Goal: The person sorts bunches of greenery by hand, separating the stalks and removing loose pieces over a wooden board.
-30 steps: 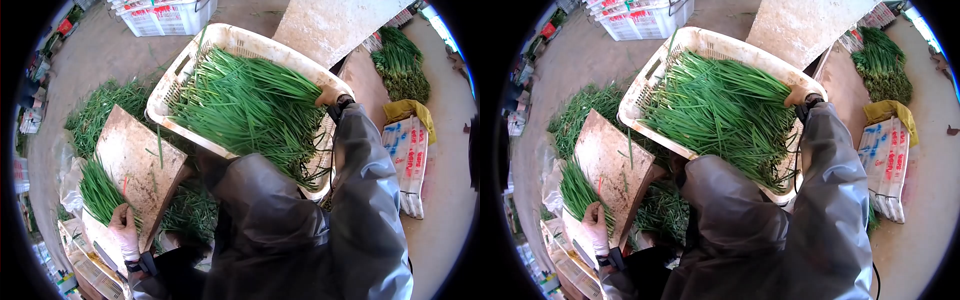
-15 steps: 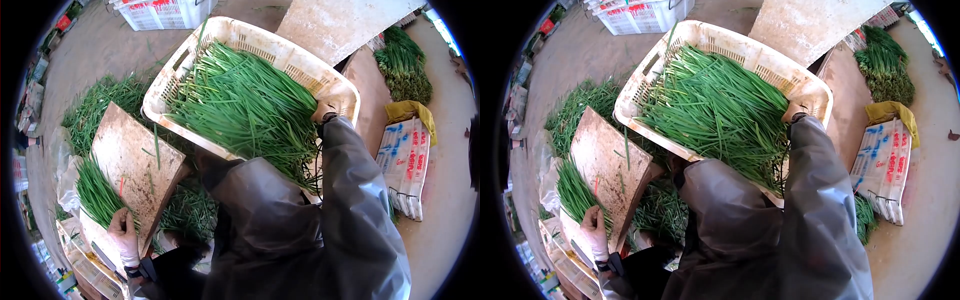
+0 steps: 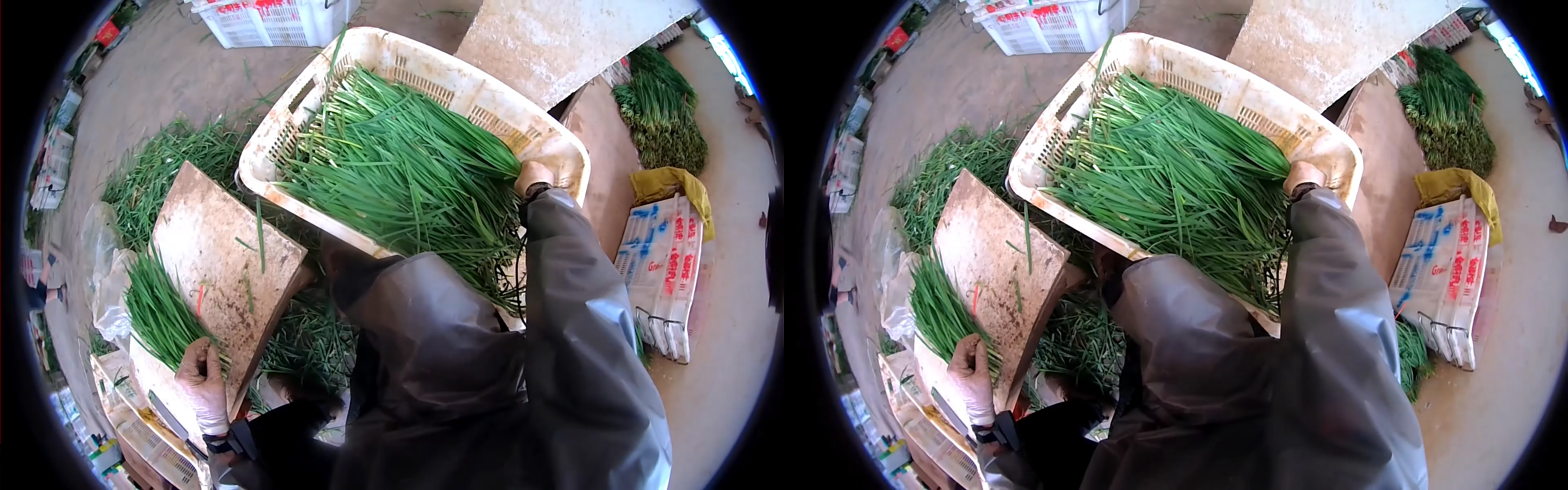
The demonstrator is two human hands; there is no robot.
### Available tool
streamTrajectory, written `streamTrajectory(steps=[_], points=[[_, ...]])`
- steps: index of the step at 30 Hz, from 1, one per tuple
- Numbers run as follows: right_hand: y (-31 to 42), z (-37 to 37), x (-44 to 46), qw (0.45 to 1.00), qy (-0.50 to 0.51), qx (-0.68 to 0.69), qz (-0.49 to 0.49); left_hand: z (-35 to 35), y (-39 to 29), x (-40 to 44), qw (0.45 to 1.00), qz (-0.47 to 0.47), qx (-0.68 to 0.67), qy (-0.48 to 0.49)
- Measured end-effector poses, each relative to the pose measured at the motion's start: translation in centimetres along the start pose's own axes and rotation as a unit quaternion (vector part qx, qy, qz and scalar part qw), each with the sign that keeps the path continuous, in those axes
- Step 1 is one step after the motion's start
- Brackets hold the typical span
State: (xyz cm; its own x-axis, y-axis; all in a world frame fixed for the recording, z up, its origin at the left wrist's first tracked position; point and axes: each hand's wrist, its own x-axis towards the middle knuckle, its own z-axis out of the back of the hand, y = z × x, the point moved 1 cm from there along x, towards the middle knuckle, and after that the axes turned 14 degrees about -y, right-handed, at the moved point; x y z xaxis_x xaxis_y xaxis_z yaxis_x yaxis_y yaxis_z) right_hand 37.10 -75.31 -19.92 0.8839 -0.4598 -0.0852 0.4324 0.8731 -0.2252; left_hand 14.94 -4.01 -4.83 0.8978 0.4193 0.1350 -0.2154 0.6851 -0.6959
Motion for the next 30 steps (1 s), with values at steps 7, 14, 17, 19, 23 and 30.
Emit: streamTrajectory(steps=[7, 14, 17, 19, 23, 30], points=[[-1.4, 6.2, 2.3, 0.996, 0.028, -0.015, 0.085, 0.5, -0.4, -0.5, 1.000, -0.016, -0.012, -0.012], [0.0, 12.8, -0.2, 0.997, 0.078, 0.011, 0.021, 0.6, -0.1, -0.4, 1.000, -0.016, -0.019, -0.007], [-1.6, 4.5, 1.6, 0.989, 0.123, -0.008, 0.084, 0.4, -0.2, -0.4, 1.000, -0.016, -0.023, -0.010], [-0.5, 3.0, -0.4, 0.990, 0.122, -0.013, 0.070, 0.4, -0.1, -0.5, 0.999, -0.022, -0.025, -0.015], [-1.9, -7.0, 0.0, 0.982, 0.131, 0.136, 0.007, 0.5, -0.4, -0.4, 1.000, -0.018, -0.018, -0.011], [-0.1, -3.7, -2.1, 0.967, 0.237, 0.089, 0.015, 0.7, -0.6, -0.1, 0.999, -0.043, -0.005, -0.021]])
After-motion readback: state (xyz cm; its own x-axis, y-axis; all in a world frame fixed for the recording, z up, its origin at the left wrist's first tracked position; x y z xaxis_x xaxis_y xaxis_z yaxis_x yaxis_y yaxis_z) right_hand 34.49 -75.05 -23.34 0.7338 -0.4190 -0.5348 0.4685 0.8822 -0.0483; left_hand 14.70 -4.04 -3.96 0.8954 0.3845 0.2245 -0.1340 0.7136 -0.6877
